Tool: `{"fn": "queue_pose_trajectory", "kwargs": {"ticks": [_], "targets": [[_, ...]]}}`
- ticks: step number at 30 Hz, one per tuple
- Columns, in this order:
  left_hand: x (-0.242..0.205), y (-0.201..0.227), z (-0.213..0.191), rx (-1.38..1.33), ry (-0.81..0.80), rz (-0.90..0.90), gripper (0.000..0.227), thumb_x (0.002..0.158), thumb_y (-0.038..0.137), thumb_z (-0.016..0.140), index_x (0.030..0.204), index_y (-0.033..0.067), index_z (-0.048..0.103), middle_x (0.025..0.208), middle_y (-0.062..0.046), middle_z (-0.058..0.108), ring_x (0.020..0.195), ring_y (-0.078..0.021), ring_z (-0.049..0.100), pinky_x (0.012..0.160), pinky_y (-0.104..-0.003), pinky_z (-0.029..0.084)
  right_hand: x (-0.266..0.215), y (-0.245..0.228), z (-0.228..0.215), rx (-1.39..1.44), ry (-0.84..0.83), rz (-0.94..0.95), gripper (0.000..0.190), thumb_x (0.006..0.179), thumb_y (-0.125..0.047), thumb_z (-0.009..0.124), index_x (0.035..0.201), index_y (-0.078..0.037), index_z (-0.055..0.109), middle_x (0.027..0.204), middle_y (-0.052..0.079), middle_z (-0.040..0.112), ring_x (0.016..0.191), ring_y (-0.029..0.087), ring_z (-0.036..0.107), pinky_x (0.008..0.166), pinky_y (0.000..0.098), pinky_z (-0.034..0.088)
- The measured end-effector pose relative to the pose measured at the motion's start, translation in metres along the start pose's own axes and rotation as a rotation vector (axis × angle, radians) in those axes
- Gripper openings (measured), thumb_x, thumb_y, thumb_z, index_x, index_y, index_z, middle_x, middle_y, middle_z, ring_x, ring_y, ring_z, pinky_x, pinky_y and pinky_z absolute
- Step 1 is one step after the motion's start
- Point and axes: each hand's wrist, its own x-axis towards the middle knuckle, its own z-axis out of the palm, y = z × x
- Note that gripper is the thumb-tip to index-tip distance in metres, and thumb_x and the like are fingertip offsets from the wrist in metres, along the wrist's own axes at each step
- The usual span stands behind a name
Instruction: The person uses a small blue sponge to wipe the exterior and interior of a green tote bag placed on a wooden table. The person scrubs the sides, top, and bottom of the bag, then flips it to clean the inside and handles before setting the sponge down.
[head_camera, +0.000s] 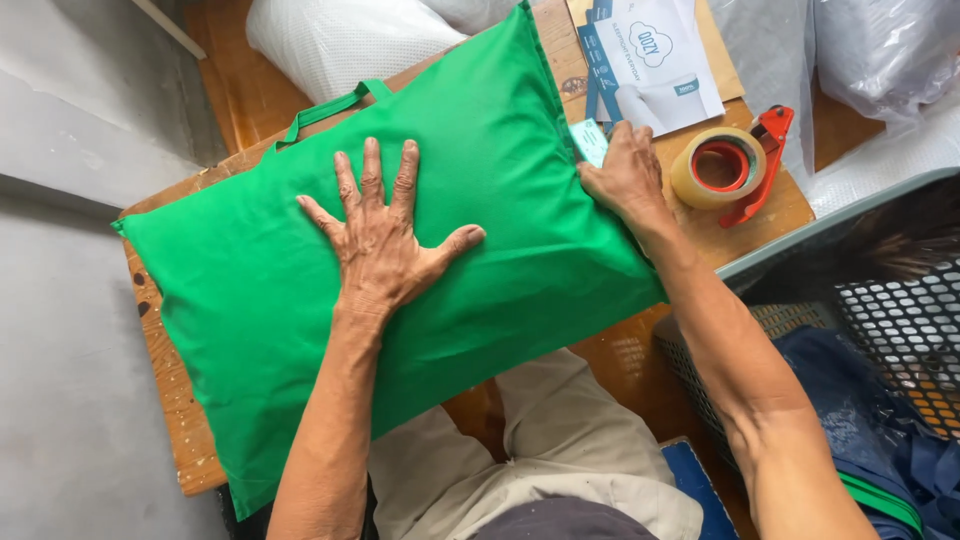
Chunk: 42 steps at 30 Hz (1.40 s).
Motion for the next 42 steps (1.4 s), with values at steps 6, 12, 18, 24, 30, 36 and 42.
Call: {"fn": "queue_pose_trajectory", "kwargs": {"ticks": [6,12,18,24,30,36,42], "targets": [[0.002,-0.004,0.004,-0.01,-0.004,-0.007,0.113,0.073,0.093,0.047,0.164,0.0342,0.015,0.172,-0.009,0.005,0.155,-0.044,-0.003,0.107,-0.082,-0.009,-0.035,-0.015,-0.03,0.161,0.377,-0.237,0.049,0.089,-0.034,0.08,0.111,0.0,0.054,0.109,0.021,0.061,0.107,0.039,0.055,0.089,0.0472,0.043],[0.001,-0.005,0.003,-0.008,0.012,-0.014,0.113,0.074,0.093,0.046,0.164,0.0343,0.013,0.172,-0.009,0.004,0.156,-0.0444,-0.003,0.107,-0.082,-0.01,-0.086,-0.048,-0.082,0.388,-0.171,0.088,0.04,0.085,-0.034,0.07,0.114,-0.009,0.06,0.109,0.006,0.068,0.096,0.018,0.065,0.072,0.0333,0.053],[-0.002,0.001,0.001,0.009,0.041,0.021,0.113,0.074,0.093,0.045,0.164,0.0308,0.017,0.171,-0.013,0.009,0.154,-0.0474,0.0,0.105,-0.084,-0.009,-0.097,-0.035,-0.084,0.308,-0.328,0.247,0.046,0.089,-0.035,0.068,0.123,-0.009,0.051,0.11,0.013,0.07,0.086,0.019,0.067,0.075,0.0342,0.051],[0.0,0.001,-0.003,0.01,0.031,0.003,0.113,0.073,0.093,0.045,0.164,0.031,0.018,0.171,-0.011,0.009,0.155,-0.0456,0.002,0.107,-0.083,-0.006,-0.1,-0.003,-0.083,0.162,-0.087,0.094,0.059,0.078,-0.028,0.08,0.119,-0.01,0.042,0.109,0.01,0.054,0.092,0.026,0.05,0.078,0.0433,0.042],[-0.002,0.002,-0.001,0.015,0.014,0.011,0.113,0.074,0.093,0.043,0.164,0.0299,0.016,0.171,-0.012,0.007,0.155,-0.0468,0.0,0.106,-0.083,-0.009,-0.108,-0.023,-0.082,0.507,0.136,-0.217,0.054,0.098,-0.042,0.069,0.131,-0.012,0.038,0.102,0.009,0.058,0.084,0.019,0.062,0.074,0.0333,0.052],[-0.002,0.002,0.004,0.041,0.042,0.013,0.114,0.074,0.094,0.042,0.165,0.0301,0.015,0.172,-0.011,0.007,0.155,-0.0463,-0.001,0.106,-0.083,-0.01,-0.069,-0.004,-0.053,0.2,-0.019,-0.144,0.054,0.086,-0.039,0.067,0.122,-0.009,0.038,0.113,0.016,0.061,0.104,0.04,0.062,0.083,0.0534,0.045],[-0.002,0.002,0.006,0.015,0.016,0.014,0.113,0.075,0.093,0.043,0.164,0.0303,0.015,0.172,-0.011,0.007,0.156,-0.0453,-0.001,0.106,-0.082,-0.01,-0.084,-0.018,-0.058,0.282,-0.168,-0.056,0.055,0.091,-0.046,0.062,0.131,-0.017,0.038,0.121,0.014,0.06,0.107,0.033,0.065,0.091,0.0449,0.044]]}}
